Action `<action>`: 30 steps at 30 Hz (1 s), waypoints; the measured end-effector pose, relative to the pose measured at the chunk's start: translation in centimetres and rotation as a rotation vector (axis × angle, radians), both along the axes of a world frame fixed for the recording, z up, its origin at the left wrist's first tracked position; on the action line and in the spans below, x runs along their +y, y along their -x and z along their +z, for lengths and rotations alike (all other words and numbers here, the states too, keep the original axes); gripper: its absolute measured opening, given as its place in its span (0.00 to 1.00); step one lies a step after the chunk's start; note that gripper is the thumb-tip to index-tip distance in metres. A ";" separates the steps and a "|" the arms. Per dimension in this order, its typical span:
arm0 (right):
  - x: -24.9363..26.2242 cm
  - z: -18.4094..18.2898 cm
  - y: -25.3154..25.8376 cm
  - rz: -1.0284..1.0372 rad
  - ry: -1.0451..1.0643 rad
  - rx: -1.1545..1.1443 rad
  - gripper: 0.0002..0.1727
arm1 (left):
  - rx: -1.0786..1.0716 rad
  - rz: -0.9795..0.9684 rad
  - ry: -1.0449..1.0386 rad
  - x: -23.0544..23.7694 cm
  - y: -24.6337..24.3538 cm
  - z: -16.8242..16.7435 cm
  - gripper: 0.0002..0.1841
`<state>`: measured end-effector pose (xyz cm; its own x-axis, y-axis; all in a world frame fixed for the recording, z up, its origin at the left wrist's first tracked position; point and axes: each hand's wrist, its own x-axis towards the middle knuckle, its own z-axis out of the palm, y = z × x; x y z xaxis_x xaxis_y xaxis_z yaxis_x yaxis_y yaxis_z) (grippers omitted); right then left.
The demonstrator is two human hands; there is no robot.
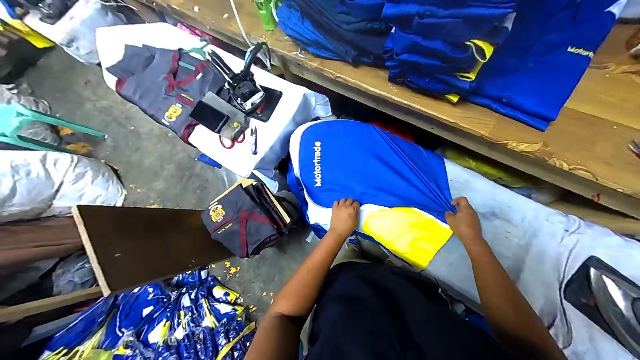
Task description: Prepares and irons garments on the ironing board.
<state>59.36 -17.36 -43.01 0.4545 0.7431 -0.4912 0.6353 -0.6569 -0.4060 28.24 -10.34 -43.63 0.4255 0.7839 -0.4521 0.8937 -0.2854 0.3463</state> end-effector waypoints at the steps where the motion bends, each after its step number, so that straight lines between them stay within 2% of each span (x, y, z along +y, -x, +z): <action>1: -1.4 0.2 -0.2 -0.024 0.003 -0.002 0.27 | -0.049 -0.038 0.023 -0.9 -0.2 0.3 0.18; 4: -5.9 0.5 -2.0 -0.085 0.072 -0.040 0.27 | -0.241 -0.148 0.106 -4.5 -0.8 1.8 0.14; 6: -8.2 0.4 -3.6 -0.070 0.222 -0.051 0.27 | -0.312 -0.208 0.240 -6.2 -1.3 1.6 0.13; 9: -8.8 0.2 -4.9 0.063 0.472 -0.016 0.25 | -0.322 -0.227 0.467 -6.1 -1.2 0.5 0.15; 11: -7.7 0.7 -5.5 0.145 0.502 0.012 0.23 | -0.359 -0.147 0.515 -5.2 -0.3 0.9 0.17; 16: -1.5 3.3 -4.0 0.119 0.135 -0.006 0.24 | -0.455 0.361 0.321 -1.7 4.3 1.8 0.18; 20: 2.4 2.5 -0.7 0.158 -0.265 -0.063 0.28 | -0.420 0.560 0.041 0.9 7.9 0.7 0.22; 23: 4.9 0.1 1.5 0.222 -0.473 -0.161 0.32 | -0.299 0.577 -0.136 2.1 8.7 0.3 0.29; 25: 5.9 -1.6 2.2 0.225 -0.484 -0.219 0.34 | -0.234 0.536 -0.201 2.4 8.1 0.1 0.33; 27: 6.2 -4.2 1.6 0.231 -0.454 -0.251 0.36 | -0.192 0.455 -0.206 2.3 7.2 -0.5 0.33; 30: 5.9 -7.8 -0.8 0.270 -0.437 -0.312 0.39 | -0.128 0.355 -0.108 1.9 6.1 -1.3 0.33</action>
